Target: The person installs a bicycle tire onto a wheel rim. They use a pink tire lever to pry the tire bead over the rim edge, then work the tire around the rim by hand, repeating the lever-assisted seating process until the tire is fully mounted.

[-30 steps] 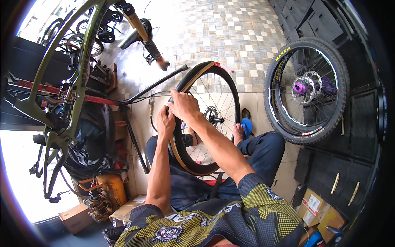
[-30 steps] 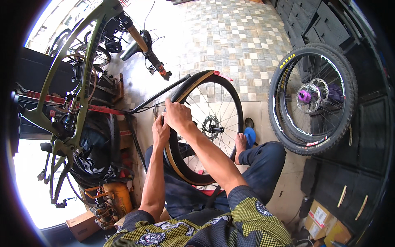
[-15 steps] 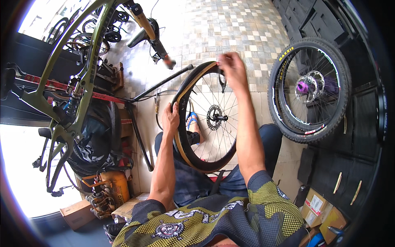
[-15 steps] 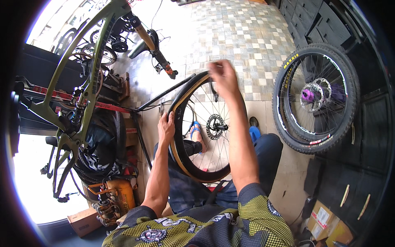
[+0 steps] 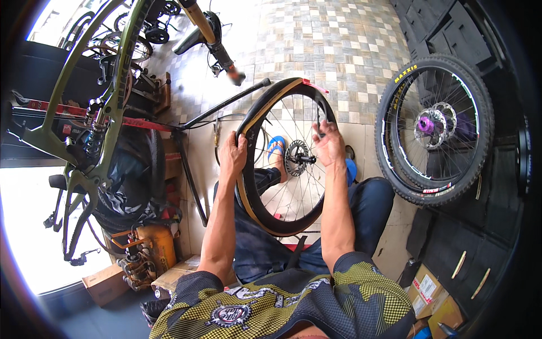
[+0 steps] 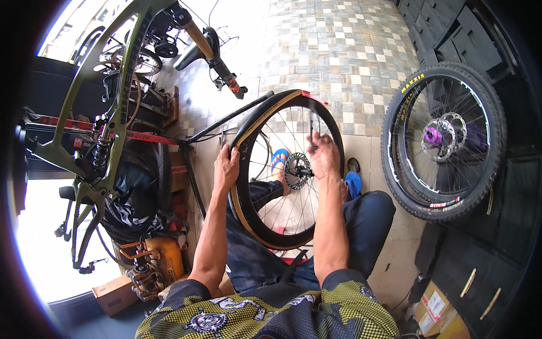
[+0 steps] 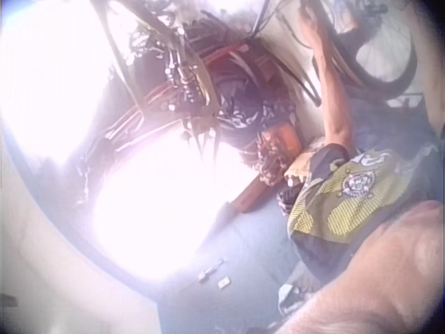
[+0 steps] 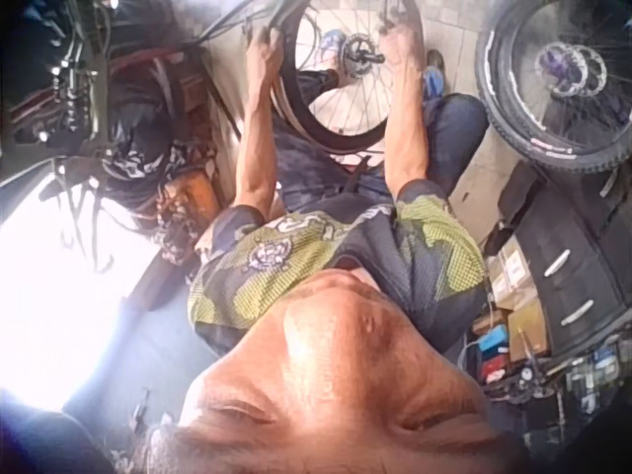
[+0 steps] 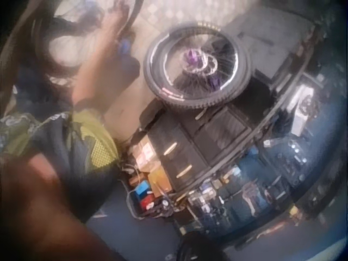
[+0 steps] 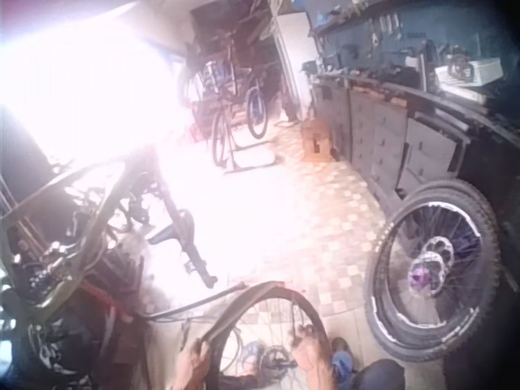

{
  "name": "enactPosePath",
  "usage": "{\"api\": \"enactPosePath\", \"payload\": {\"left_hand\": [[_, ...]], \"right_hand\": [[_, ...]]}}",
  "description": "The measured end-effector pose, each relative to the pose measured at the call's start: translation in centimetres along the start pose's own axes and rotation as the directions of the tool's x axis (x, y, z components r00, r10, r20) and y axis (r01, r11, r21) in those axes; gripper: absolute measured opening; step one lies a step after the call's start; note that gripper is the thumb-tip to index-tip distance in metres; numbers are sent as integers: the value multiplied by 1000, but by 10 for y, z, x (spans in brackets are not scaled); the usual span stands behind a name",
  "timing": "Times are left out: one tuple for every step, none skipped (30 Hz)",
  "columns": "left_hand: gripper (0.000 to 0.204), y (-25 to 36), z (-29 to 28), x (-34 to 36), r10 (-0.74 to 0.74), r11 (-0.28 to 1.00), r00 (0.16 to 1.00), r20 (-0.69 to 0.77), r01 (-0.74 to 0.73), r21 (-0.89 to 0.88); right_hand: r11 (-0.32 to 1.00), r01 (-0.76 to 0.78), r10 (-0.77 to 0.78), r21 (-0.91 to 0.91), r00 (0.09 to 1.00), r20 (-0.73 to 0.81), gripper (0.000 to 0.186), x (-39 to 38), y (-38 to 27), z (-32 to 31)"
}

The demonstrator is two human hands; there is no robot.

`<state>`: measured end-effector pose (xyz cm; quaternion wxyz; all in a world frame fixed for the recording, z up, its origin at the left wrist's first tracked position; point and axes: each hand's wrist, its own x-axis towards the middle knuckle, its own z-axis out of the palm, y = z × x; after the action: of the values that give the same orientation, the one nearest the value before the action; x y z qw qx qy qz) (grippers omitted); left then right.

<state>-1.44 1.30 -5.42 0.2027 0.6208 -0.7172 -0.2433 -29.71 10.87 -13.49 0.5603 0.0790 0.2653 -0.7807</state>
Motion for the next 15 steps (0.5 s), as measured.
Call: {"api": "enactPosePath", "payload": {"left_hand": [[49, -3, 1, 3, 11, 999, 1000, -29, -10, 32], [51, 2, 5, 6, 24, 998, 999, -46, -22, 57], [53, 7, 6, 9, -3, 998, 1000, -4, 4, 56], [52, 13, 1, 7, -27, 998, 1000, 11, 27, 49], [52, 21, -2, 7, -42, 999, 999, 28, 41, 35], [52, 26, -2, 8, -56, 998, 997, 47, 55, 21], [51, 27, -6, 8, -42, 999, 998, 39, 41, 12], [51, 25, -10, 6, -31, 1000, 999, 30, 31, 3], [50, 23, -11, 5, -18, 1000, 1000, 22, 19, -7], [49, 26, -8, 8, -5, 1000, 1000, 18, 4, 2], [48, 28, -3, 11, 11, 1000, 1000, 16, -11, 10], [47, 30, 2, 13, 26, 999, 1000, 14, -26, 18], [47, 27, -1, 11, 11, 1000, 1000, 6, -11, 21], [46, 27, -2, 10, 3, 1000, 1000, 1, -3, 18], [45, 27, -3, 10, -6, 1000, 1000, -4, 6, 15]], "right_hand": [[998, -9, 11, -58, 999, 35, 30, 2, 13, 0], [999, -44, 46, -26, 997, 60, 21, 3, 20, -5], [997, -70, 71, -13, 994, 88, 21, 3, 24, -12], [993, -115, 115, 1, 987, 116, 29, -3, 32, -7], [992, -129, 128, -9, 968, 217, 57, -8, 36, -6], [988, -141, 150, -56, 963, 222, 62, -10, 40, -5], [975, -203, 219, -92, 949, 227, 59, -13, 42, 4], [955, -267, 290, -129, 929, 229, 55, -18, 43, 18], [944, -263, 292, -199, 947, 135, 48, -23, 46, 39], [939, -283, 321, -194, 924, 208, 48, -15, 46, 33], [935, -300, 345, -191, 897, 278, 47, -5, 46, 23], [929, -318, 367, -190, 863, 347, 47, 4, 46, 13], [916, -348, 394, -201, 877, 276, 51, 2, 52, 22], [897, -326, 406, -300, 876, 259, 53, 4, 50, 25], [868, -302, 416, -395, 876, 243, 56, 7, 47, 28]]}}
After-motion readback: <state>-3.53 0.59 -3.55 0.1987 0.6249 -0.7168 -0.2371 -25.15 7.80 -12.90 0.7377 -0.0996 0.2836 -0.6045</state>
